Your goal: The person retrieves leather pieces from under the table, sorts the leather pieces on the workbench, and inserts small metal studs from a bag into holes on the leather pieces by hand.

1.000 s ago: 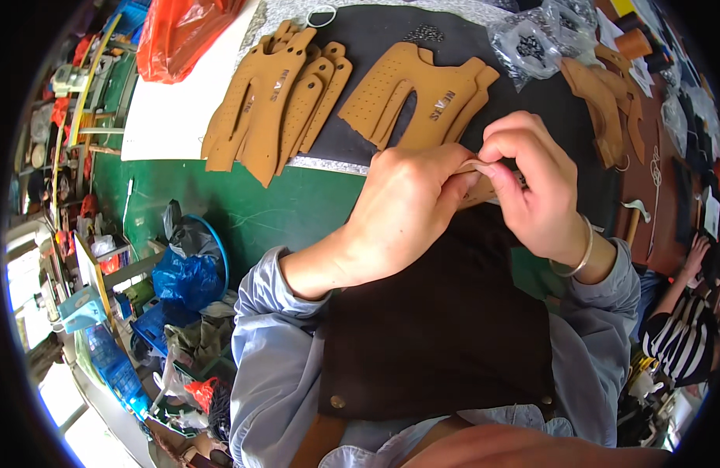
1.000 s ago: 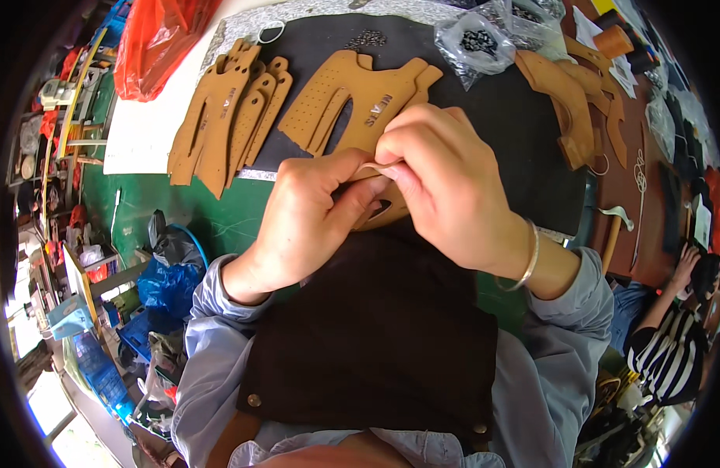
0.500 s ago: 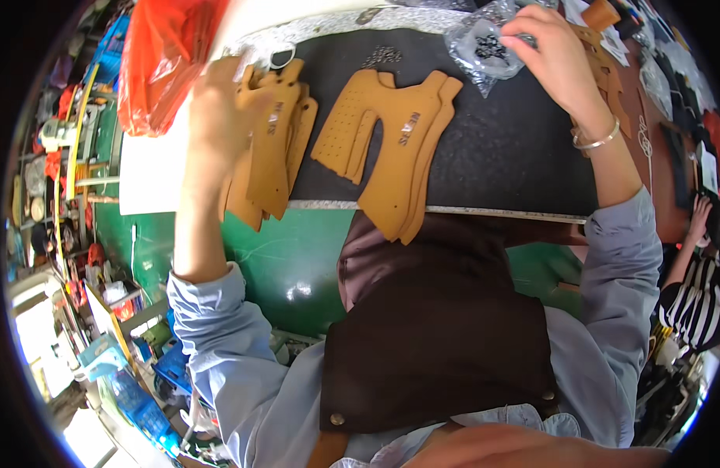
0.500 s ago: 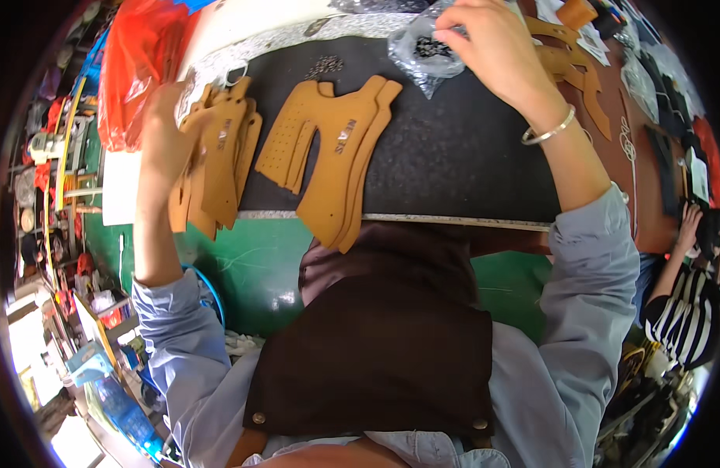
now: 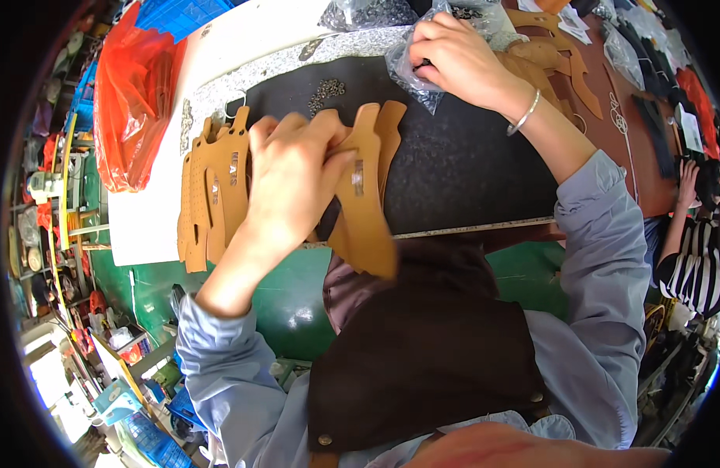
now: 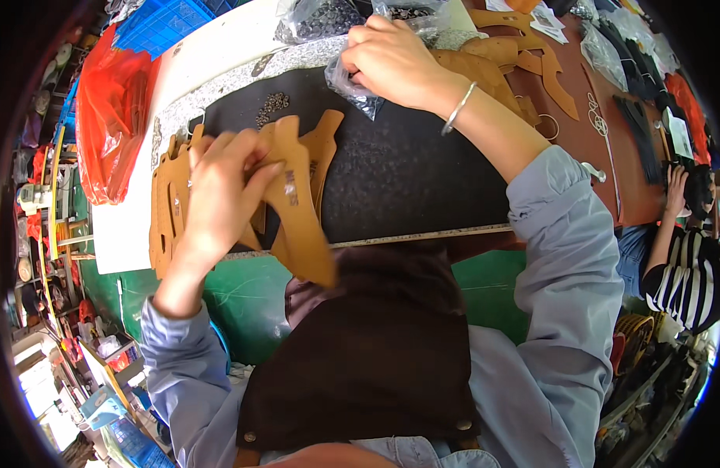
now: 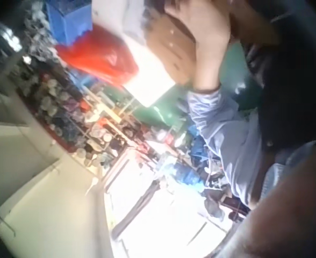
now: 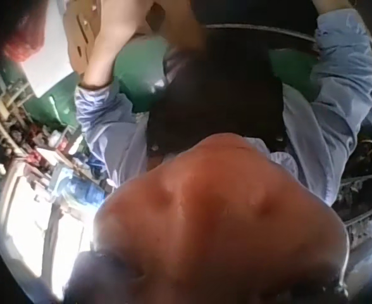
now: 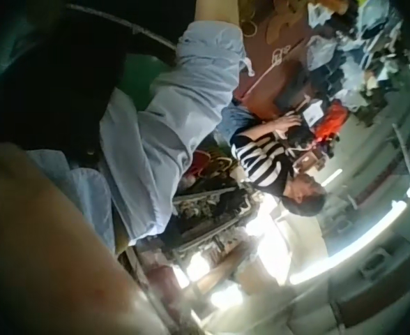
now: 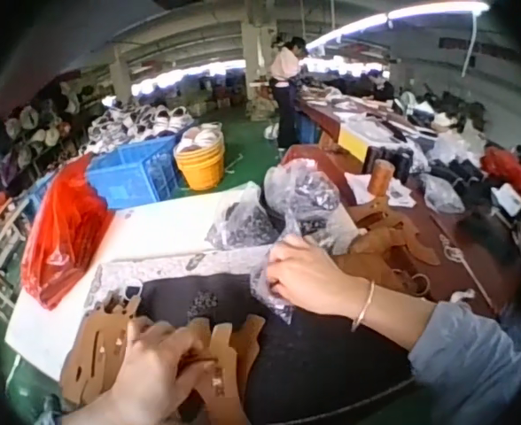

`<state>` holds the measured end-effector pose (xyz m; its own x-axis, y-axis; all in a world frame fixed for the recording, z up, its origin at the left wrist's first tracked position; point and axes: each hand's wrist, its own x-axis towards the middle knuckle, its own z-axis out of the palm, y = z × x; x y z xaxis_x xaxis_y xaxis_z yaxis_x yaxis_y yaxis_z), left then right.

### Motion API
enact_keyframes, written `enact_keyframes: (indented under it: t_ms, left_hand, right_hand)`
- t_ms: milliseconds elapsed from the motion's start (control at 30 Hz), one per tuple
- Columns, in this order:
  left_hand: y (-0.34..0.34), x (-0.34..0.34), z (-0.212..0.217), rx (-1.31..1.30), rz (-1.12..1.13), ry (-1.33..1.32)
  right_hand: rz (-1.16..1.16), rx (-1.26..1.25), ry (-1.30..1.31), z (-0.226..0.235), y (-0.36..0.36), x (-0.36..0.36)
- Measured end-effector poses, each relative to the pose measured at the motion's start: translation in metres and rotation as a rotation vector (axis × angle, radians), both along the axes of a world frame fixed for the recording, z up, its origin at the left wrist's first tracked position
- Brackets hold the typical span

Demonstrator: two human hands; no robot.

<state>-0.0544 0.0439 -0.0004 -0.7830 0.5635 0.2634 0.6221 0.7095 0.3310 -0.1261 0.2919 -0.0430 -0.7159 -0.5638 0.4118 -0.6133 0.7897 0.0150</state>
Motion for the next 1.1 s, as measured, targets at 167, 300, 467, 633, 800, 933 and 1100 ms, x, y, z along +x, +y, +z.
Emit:
enact_keyframes:
  t_ms: [167,300,467,633,800,933,1100]
  left_hand:
    - [-0.019,0.034,0.035,0.208,0.074,-0.338]
    - [-0.025,0.059,0.040,0.400,0.143,-0.503]
    - [-0.030,0.067,0.013,0.640,0.129,-0.612]
    - [-0.021,0.062,-0.012,0.770,0.107,-0.718]
    - [-0.010,0.058,-0.016,0.866,0.153,-0.795]
    - [-0.003,0.056,-0.015,0.910,0.121,-0.793]
    - [0.001,0.065,-0.009,0.869,0.105,-0.715]
  right_hand:
    - [-0.037,-0.028,0.006,-0.006,0.001,-0.001]
    - [-0.011,-0.100,0.063,-0.007,0.004,-0.002]
    - [-0.103,-0.501,-0.116,0.009,0.007,0.004]
    - [-0.043,-0.798,-0.305,0.019,0.005,0.018]
    - [0.048,-0.938,-0.563,0.041,-0.025,0.078]
    - [0.107,-1.063,-0.768,0.051,-0.047,0.121]
    - [0.134,-0.939,-0.620,0.046,-0.061,0.140]
